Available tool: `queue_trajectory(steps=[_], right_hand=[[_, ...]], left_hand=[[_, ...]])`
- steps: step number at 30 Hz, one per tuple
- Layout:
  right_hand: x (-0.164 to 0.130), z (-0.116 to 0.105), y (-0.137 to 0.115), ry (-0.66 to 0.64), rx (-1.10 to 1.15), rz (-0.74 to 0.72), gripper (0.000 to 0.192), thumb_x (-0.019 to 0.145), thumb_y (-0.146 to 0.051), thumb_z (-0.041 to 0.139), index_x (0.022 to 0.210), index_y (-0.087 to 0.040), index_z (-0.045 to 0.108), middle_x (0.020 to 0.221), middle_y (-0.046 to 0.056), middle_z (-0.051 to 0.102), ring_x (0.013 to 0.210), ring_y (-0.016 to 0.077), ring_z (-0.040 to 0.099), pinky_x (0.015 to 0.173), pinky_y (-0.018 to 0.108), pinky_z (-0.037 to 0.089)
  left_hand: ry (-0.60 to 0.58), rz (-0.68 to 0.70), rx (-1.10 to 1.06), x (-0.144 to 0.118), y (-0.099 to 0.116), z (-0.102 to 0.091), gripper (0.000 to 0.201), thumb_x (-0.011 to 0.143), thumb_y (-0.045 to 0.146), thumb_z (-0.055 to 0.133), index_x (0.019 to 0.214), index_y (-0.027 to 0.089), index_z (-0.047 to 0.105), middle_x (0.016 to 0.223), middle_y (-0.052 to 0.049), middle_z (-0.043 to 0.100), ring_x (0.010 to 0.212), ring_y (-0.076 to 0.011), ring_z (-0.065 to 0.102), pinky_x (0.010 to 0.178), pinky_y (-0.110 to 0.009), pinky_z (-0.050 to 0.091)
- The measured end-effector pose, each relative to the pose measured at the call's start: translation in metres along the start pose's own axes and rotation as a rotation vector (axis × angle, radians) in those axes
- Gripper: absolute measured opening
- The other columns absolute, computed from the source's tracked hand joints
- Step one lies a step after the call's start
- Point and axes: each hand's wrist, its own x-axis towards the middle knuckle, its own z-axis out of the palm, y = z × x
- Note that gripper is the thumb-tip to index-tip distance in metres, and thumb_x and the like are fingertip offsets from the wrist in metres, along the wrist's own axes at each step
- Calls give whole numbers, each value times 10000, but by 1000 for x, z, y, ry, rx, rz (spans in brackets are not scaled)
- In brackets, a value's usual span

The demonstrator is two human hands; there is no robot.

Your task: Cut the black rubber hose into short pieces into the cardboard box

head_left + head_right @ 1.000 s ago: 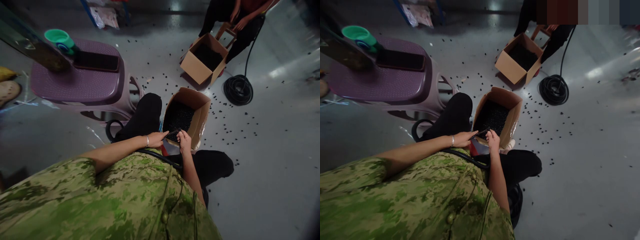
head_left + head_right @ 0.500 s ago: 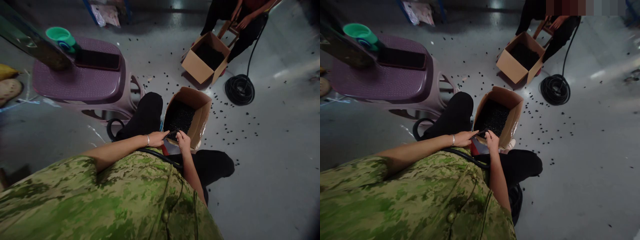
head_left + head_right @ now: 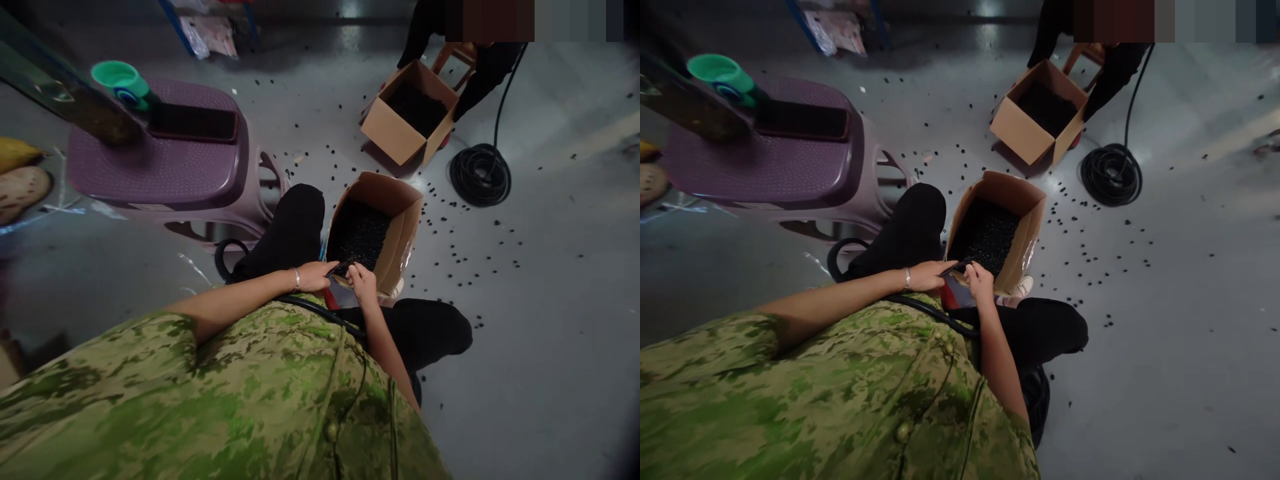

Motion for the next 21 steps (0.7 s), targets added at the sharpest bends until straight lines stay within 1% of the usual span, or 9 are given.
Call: queue_trajectory(steps=[5,9,14,17,21], right_hand=[[1,-1,0,59,10,10,420,864,-540,489,622,-203,554,498,-31,474,488,110,434,496,217,342],[1,-1,5,95,8,21,418,874,-528,476,626,-200,551,497,-40,470,459,98,411,490,214,333],[5,2,17,149,13,37,416,877,-527,459,633,-201,547,491,-47,458,458,97,399,487,207,323],[8,4,21,181,-16,34,430,874,-541,448,636,-199,552,500,-44,469,475,99,406,490,203,320],[12,5,26,215,-60,16,443,880,-543,426,631,-198,549,515,-43,482,488,99,416,497,198,319]], left_hand=[[50,-19,129,3,1,4,566,781,223,483,1343,254,432,1214,-63,663,1061,-250,641,882,-337,490],[52,-22,220,5,3,3,502,813,239,465,1315,231,462,1113,-87,698,985,-260,669,854,-357,500],[47,-32,274,9,7,1,469,832,245,456,1298,211,488,1005,-114,720,910,-279,685,797,-360,506],[34,-45,305,12,9,-1,469,834,241,450,1297,188,496,982,-140,719,885,-294,688,762,-365,508],[11,-40,328,15,14,-5,476,832,232,435,1297,155,504,1001,-173,711,886,-308,687,739,-371,510]])
